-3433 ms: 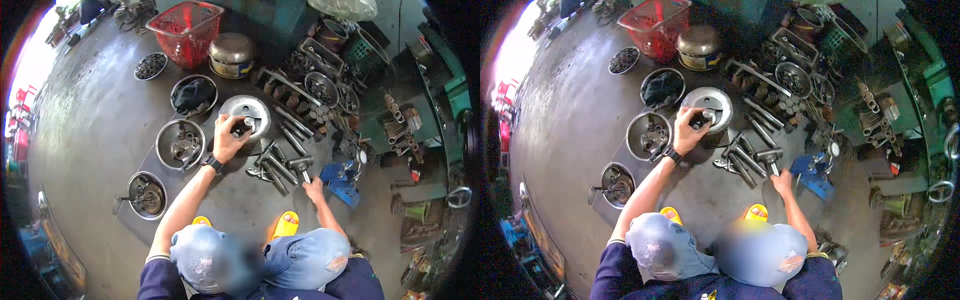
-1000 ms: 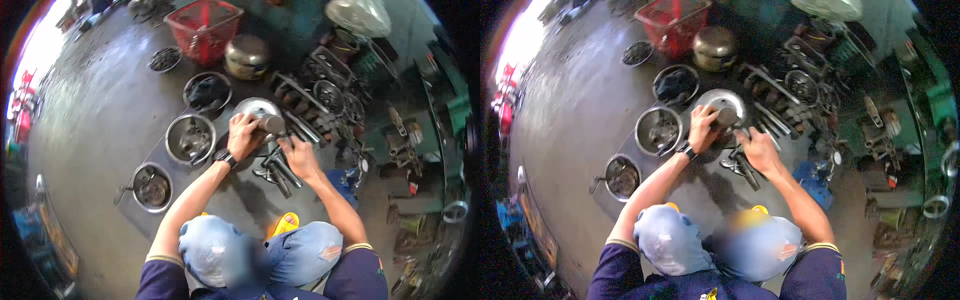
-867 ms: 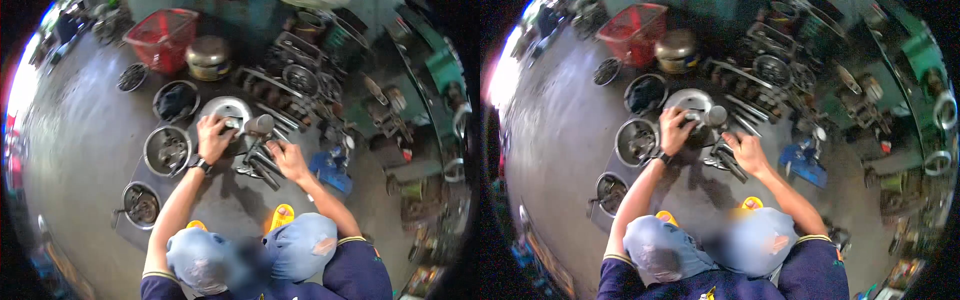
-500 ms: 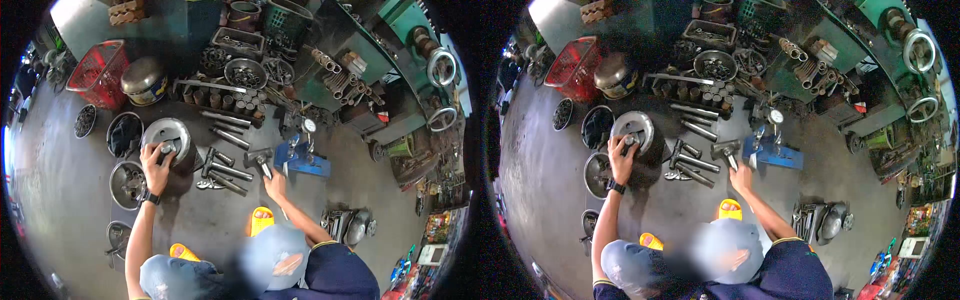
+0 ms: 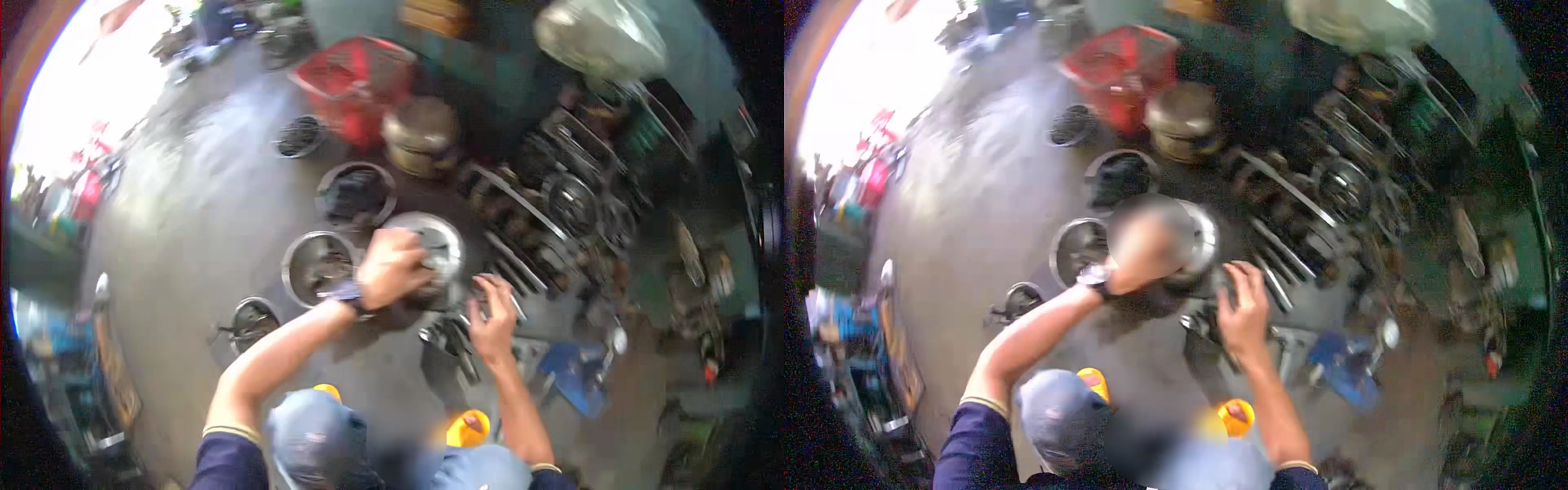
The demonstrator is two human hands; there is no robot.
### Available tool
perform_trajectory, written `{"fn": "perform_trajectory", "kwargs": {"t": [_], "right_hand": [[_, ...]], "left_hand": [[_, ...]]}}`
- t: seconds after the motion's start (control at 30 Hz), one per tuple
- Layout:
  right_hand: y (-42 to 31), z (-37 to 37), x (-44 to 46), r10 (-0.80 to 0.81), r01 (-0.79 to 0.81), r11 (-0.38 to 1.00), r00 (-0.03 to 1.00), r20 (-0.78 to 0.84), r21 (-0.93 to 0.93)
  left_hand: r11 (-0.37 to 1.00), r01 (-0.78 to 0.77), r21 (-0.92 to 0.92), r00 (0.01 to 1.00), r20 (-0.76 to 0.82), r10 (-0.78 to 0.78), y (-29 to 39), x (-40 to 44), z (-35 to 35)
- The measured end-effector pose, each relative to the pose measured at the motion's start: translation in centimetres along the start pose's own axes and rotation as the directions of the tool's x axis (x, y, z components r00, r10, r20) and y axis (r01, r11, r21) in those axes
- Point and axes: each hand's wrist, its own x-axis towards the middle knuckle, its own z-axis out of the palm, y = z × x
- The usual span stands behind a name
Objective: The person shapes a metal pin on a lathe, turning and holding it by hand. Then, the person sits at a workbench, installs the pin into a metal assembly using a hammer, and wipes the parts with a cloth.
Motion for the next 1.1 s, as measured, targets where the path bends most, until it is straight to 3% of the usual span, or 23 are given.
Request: {"fn": "perform_trajectory", "kwargs": {"t": [0.1,0.2,0.27,0.33,0.37,0.43,0.5,0.53,0.6,0.67,0.7,0.73,0.77,0.8,0.83,0.87,0.9,0.93,0.97,1.0,1.03,1.07,1.1], "right_hand": [[-1.8,2.3,3.6,-0.031,0.03,0.998,0.999,0.025,0.049],[-2.8,2.1,5.0,-0.127,0.128,0.99,0.992,0.019,-0.057],[-3.3,1.3,4.4,0.014,-0.016,0.999,0.999,0.036,0.051],[-2.2,0.7,3.5,0.048,-0.048,0.999,0.998,0.03,0.017],[-1.4,0.5,3.0,0.027,-0.027,0.999,0.999,0.023,-0.027],[-1.2,0.5,2.5,0.027,-0.027,0.999,1.0,0.011,-0.039],[-2.5,0.7,2.9,0.06,-0.06,0.998,0.998,-0.003,0.027],[-3.2,0.9,3.1,0.046,-0.046,0.998,0.999,-0.003,0.034],[-4.5,1.2,3.6,0.014,-0.013,0.999,1.0,-0.004,0.05],[-5.5,1.3,4.0,-0.009,0.01,0.995,1.0,-0.011,0.103],[-5.9,1.3,4.4,0.004,-0.003,0.985,1.0,-0.007,0.173],[-6.2,1.4,4.8,0.019,-0.018,0.97,1.0,-0.003,0.242],[-6.7,2.0,5.6,0.218,-0.215,0.852,0.975,0.049,0.477],[-9.1,1.6,7.3,0.249,-0.283,0.767,0.958,0.14,0.576],[-9.4,2.0,8.8,0.266,-0.381,0.592,0.924,0.274,0.71],[-10.1,2.6,10.8,0.263,-0.498,0.358,0.865,0.426,0.79],[-11.5,3.2,12.5,0.262,-0.594,0.215,0.8,0.54,0.775],[-13.7,3.6,14.2,0.293,-0.622,0.139,0.769,0.568,0.771],[-13.6,3.5,16.4,-0.076,-0.592,0.076,0.799,0.597,0.802],[-12.2,4.3,18.0,-0.029,-0.565,-0.018,0.825,0.565,0.825],[-12.6,4.4,19.4,0.157,-0.403,0.01,0.905,0.396,0.915],[-12.6,4.0,20.4,0.329,-0.313,0.015,0.898,0.291,0.95],[-11.2,3.3,20.9,0.229,-0.266,0.068,0.942,0.244,0.962]], "left_hand": [[0.999,-0.043,-0.003,0.964,-0.264,0.041,-0.1,2.8,1.9],[0.995,-0.09,-0.031,0.974,-0.209,0.081,-2.3,3.5,2.1],[1.0,-0.011,-0.001,0.974,-0.226,0.01,-3.9,3.3,-0.4],[0.999,0.033,0.041,0.918,-0.395,-0.015,-7.5,2.7,-2.1],[0.978,0.208,0.019,0.871,-0.459,-0.177,-10.0,2.3,-1.5],[0.857,0.486,0.172,0.836,-0.378,-0.399,-14.5,1.0,-1.4],[0.718,0.62,0.317,0.785,-0.259,-0.563,-18.6,-0.9,0.6],[0.718,0.616,0.325,0.786,-0.188,-0.59,-20.0,-1.7,1.3],[0.764,0.61,0.212,0.776,-0.358,-0.52,-21.9,-1.8,2.2],[0.837,0.414,-0.356,0.648,-0.531,-0.546,-19.5,0.2,-0.9],[0.874,0.368,-0.317,0.623,-0.615,-0.484,-17.8,1.3,-3.3],[0.834,0.366,-0.414,0.629,-0.55,-0.549,-16.1,2.2,-6.1],[0.831,0.262,-0.491,0.614,-0.58,-0.536,-15.0,3.2,-8.1],[0.867,0.143,-0.477,0.638,-0.626,-0.449,-12.2,4.0,-11.1],[0.839,0.113,-0.533,0.65,-0.599,-0.468,-10.4,4.6,-13.4],[0.735,0.061,-0.676,0.697,-0.499,-0.516,-8.2,5.1,-15.6],[0.718,0.007,-0.696,0.764,-0.459,-0.453,-6.1,5.4,-17.4],[0.785,-0.019,-0.619,0.843,-0.432,-0.32,-3.8,5.7,-19.0],[0.775,-0.122,-0.62,0.876,-0.435,-0.21,-3.3,6.3,-18.8],[0.752,-0.223,-0.62,0.894,-0.438,-0.097,-3.1,6.7,-18.8],[0.814,-0.131,-0.566,0.879,-0.446,-0.169,-2.9,6.2,-19.3],[0.835,-0.116,-0.538,0.813,-0.535,-0.231,-3.9,6.0,-18.7],[0.889,-0.018,-0.458,0.767,-0.576,-0.282,-6.5,5.7,-17.3]]}}
